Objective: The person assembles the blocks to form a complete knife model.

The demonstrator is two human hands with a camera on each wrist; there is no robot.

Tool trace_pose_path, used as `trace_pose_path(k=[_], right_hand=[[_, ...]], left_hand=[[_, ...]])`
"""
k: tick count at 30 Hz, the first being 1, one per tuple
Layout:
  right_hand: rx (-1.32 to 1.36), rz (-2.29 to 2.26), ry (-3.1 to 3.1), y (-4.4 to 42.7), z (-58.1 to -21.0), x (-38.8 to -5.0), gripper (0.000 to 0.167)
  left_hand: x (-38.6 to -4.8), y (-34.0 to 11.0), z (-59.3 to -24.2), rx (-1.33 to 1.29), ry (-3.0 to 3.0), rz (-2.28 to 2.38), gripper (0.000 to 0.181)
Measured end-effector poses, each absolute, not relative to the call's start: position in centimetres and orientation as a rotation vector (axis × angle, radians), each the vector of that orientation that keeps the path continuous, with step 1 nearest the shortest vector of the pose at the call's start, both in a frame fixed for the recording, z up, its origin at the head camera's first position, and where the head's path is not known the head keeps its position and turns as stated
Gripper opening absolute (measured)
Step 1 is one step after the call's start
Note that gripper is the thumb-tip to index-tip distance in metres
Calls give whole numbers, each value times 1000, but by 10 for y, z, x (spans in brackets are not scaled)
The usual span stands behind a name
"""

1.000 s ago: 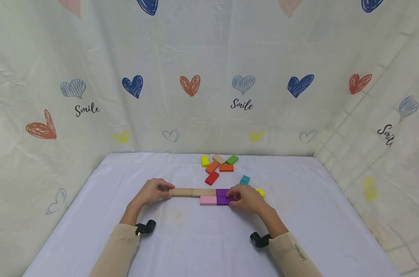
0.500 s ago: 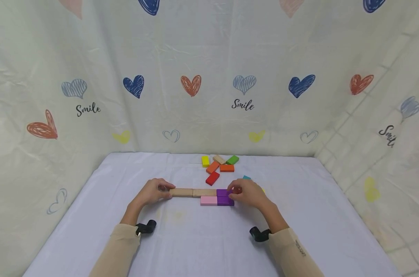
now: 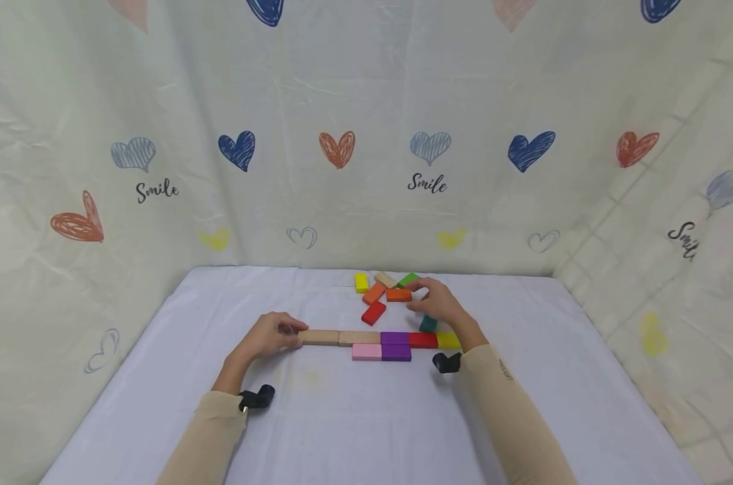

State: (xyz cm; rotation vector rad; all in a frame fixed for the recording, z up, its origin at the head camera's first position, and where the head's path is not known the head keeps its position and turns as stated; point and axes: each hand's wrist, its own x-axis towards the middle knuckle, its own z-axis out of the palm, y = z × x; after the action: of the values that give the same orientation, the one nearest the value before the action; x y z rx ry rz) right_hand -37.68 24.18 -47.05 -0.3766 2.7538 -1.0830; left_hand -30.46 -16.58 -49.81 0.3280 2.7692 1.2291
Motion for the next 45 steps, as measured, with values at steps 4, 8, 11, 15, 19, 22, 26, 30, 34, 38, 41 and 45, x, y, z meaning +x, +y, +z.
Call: trace_pose_path(k=[4,8,11,15,19,22,26,30,34,38,41,45], right_hand=[[-342,-1060,2742,240,-473,-389,48],[-299,-1047,2736,235,-475,-395,49],[-297,-1016,2754,231,-477,-398,48],[-308,-970,2794,227,-482,-401,45],[-291,-939,2804,226,-484,-402,44],[-296,-921,2810,226,-483,-401,43],[-324,-909,2821,227,-479,-399,41],[-364,-920,2820,230,-472,-394,38],[-411,-940,2804,234,-464,-384,39],[-447,-966,2778,238,-456,-373,40],[-479,-987,2752,242,-449,-362,40],[-519,-1003,2724,250,-444,-345,39]], left_hand=[[-305,-166,-499,351,2776,1221,30],[-305,-166,-499,356,2773,1226,30],[-305,-166,-499,339,2764,1235,29],[-305,-166,-499,332,2764,1245,29],[-304,-165,-498,339,2770,1248,28],[-304,-165,-499,344,2769,1250,28],[-304,-166,-499,343,2768,1249,28],[-305,-167,-499,343,2773,1243,29],[-305,-167,-500,347,2775,1244,29],[-305,-167,-500,328,2764,1250,29],[-305,-167,-500,321,2760,1252,29],[-305,-166,-500,330,2762,1250,29]])
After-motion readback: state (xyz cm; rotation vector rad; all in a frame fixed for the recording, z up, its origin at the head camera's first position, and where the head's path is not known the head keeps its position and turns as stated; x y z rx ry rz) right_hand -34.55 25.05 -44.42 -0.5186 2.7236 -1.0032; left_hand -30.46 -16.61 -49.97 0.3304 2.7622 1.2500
